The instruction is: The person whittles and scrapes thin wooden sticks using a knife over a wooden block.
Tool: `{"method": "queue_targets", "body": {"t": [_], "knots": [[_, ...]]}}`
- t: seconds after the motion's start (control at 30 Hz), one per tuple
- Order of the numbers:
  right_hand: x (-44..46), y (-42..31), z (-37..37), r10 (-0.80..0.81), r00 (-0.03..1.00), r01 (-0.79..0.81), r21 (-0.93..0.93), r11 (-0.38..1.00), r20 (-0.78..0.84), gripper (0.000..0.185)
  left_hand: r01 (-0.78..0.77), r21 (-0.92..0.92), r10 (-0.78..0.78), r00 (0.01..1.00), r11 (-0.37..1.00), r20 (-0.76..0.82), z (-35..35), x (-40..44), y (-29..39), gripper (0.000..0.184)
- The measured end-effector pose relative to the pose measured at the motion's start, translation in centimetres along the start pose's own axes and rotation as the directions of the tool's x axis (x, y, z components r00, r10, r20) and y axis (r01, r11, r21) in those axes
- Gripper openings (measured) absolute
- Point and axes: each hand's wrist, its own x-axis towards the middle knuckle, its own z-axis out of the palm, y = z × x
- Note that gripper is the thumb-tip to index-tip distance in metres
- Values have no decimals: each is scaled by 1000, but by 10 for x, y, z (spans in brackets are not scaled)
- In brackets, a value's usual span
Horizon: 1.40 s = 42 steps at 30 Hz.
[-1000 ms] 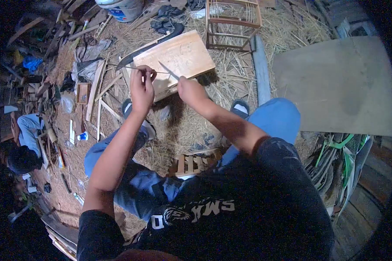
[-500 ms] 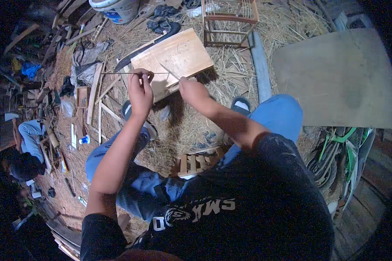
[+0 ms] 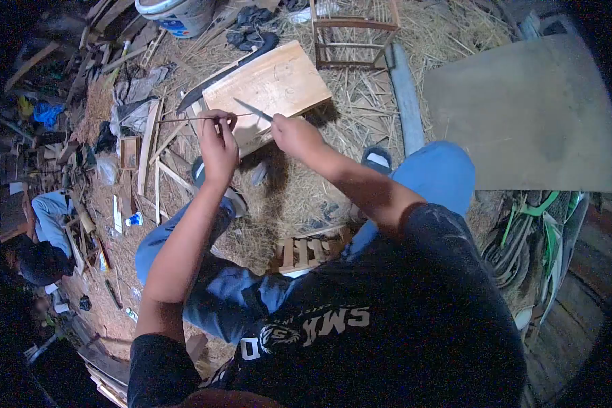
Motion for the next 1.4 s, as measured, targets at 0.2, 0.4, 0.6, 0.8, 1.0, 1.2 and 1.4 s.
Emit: {"method": "queue_targets", "body": {"t": [0.2, 0.4, 0.6, 0.8, 1.0, 1.2, 1.4], "knots": [[-2, 2, 9, 19, 999, -15, -92, 996, 38, 21, 52, -80, -55, 998, 995, -37, 1, -7, -10, 4], [-3, -11, -5, -44, 999, 46, -121, 992, 22, 18, 116, -174, -129, 990, 978, -62, 4, -7, -9, 3], [-3, -21, -19, -14, 999, 18, -74, 997, 53, 25, 50, -10, -50, 999, 999, -10, 2, 1, -2, 6], [-10, 6, 23, 125, 992, -124, 163, 979, 6, 33, 68, -171, -79, 995, 983, -57, 4, 8, 4, 5], [-6, 2, 8, 358, 770, -633, 558, 537, 528, 38, 182, -269, -170, 983, 946, 65, -5, 16, 2, 6], [-1, 0, 3, 359, 605, -795, 565, 222, 711, 46, 137, -321, -120, 990, 937, 73, -9, 15, -14, 6], [6, 3, 14, 275, 578, -816, 556, 160, 768, 53, 135, -309, -118, 990, 941, 74, -11, 12, -13, 4]]}}
